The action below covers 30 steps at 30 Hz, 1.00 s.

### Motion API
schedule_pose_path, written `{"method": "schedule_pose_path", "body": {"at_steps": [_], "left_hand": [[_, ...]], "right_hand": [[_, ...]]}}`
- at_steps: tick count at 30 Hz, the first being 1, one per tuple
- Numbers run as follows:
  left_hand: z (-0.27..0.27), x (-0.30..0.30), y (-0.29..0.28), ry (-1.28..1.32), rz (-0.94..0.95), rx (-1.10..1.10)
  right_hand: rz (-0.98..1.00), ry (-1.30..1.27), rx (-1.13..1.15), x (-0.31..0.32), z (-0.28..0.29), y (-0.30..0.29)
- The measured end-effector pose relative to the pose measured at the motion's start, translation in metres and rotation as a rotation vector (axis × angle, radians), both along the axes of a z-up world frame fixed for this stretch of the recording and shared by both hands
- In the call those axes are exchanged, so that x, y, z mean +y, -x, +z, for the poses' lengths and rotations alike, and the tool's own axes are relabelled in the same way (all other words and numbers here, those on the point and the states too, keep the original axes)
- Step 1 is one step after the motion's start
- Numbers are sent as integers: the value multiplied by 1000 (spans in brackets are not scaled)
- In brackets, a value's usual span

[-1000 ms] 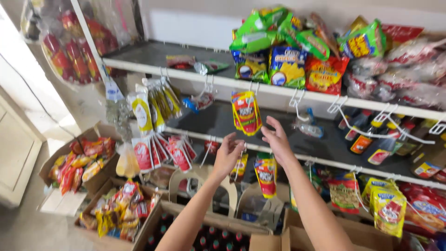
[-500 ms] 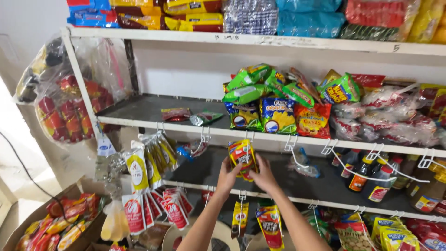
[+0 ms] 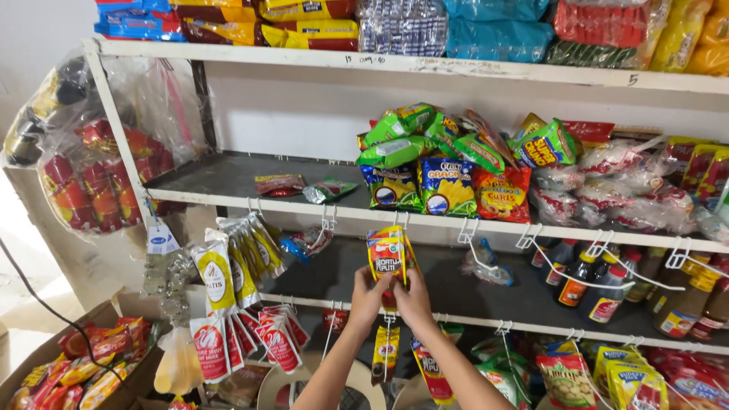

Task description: The recorder is organizing and stocking small packets of food items into cardboard boxes and onto shelves in a grocery store setting.

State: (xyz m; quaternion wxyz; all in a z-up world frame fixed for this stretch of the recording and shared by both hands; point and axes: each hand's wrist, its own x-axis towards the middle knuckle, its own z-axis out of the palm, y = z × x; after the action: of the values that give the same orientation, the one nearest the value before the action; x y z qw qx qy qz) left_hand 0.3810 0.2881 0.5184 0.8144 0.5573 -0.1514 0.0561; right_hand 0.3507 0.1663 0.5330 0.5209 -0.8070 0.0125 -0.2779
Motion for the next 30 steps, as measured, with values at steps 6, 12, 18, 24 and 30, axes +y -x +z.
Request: {"method": "schedule_pose_path", "body": {"at_steps": [6, 12, 18, 24, 30], "left_hand": [[15, 12, 35, 120, 7, 60], [69, 31, 61, 263, -222, 57], [102, 47, 78, 385, -474, 324], [128, 59, 114, 363, -511, 282], [128, 69, 126, 345, -482, 241]], "right_hand": [[215, -261, 20, 27, 28, 51], [311, -499, -30, 36, 45, 85], [286, -550, 26, 46, 62, 122], [266, -354, -6, 52, 59, 146], [275, -343, 21, 56, 68, 157]]}}
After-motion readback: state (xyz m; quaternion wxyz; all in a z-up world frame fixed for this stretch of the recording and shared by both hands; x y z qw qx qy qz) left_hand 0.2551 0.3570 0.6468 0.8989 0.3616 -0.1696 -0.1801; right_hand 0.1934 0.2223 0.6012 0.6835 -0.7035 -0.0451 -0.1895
